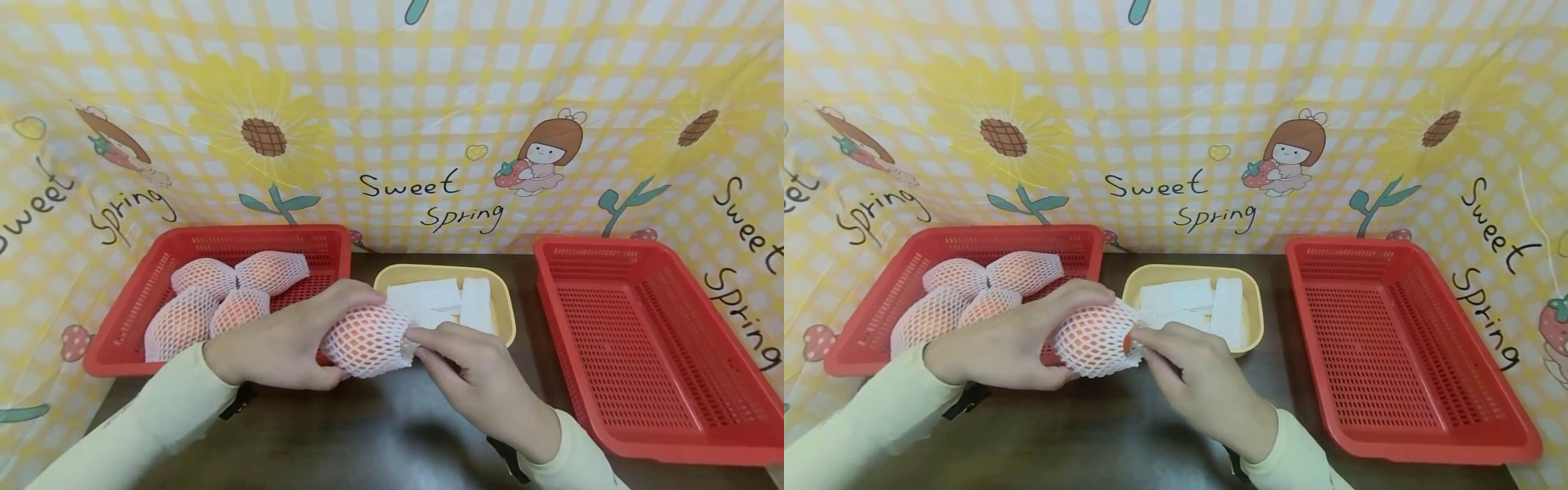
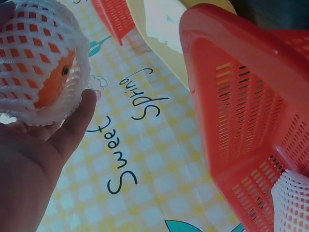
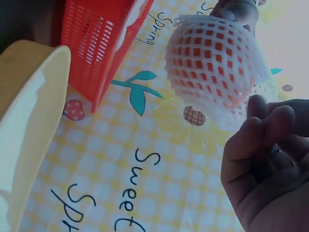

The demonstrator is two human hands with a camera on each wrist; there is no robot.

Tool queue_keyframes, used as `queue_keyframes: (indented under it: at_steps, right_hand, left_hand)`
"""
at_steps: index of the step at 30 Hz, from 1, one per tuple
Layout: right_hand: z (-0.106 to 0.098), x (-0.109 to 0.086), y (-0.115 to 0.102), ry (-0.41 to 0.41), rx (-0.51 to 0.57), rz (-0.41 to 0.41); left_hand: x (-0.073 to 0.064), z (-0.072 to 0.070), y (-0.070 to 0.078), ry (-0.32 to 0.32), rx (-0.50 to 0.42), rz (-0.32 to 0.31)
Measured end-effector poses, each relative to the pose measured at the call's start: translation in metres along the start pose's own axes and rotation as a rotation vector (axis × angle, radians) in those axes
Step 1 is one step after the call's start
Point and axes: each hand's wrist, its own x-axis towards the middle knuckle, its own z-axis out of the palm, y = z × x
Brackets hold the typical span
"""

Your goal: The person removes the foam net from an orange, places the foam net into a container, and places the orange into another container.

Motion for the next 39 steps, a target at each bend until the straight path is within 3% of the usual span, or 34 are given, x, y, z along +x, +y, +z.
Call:
queue_keyframes:
  at_steps: [11, 18, 25, 29, 33, 39]
  right_hand:
    - [0.009, -0.008, 0.004, -0.027, 0.055, 0.100]
    - [0.012, -0.014, 0.008, -0.070, 0.019, 0.139]
    - [0.014, -0.021, 0.011, -0.161, 0.010, 0.285]
    - [0.017, -0.025, 0.014, -0.155, 0.027, 0.334]
    - [0.019, -0.030, 0.017, -0.114, 0.111, 0.379]
    - [0.016, -0.035, 0.021, -0.085, 0.205, 0.409]
  left_hand:
    - [0.005, 0.007, 0.008, 0.006, 0.071, 0.091]
    - [0.007, 0.012, 0.011, 0.015, 0.122, 0.132]
    - [0.014, 0.016, 0.016, 0.014, 0.101, 0.182]
    - [0.017, 0.019, 0.016, 0.027, 0.097, 0.213]
    - [0.017, 0.018, 0.014, 0.037, 0.087, 0.209]
    - [0.013, 0.012, 0.008, 0.032, 0.023, 0.107]
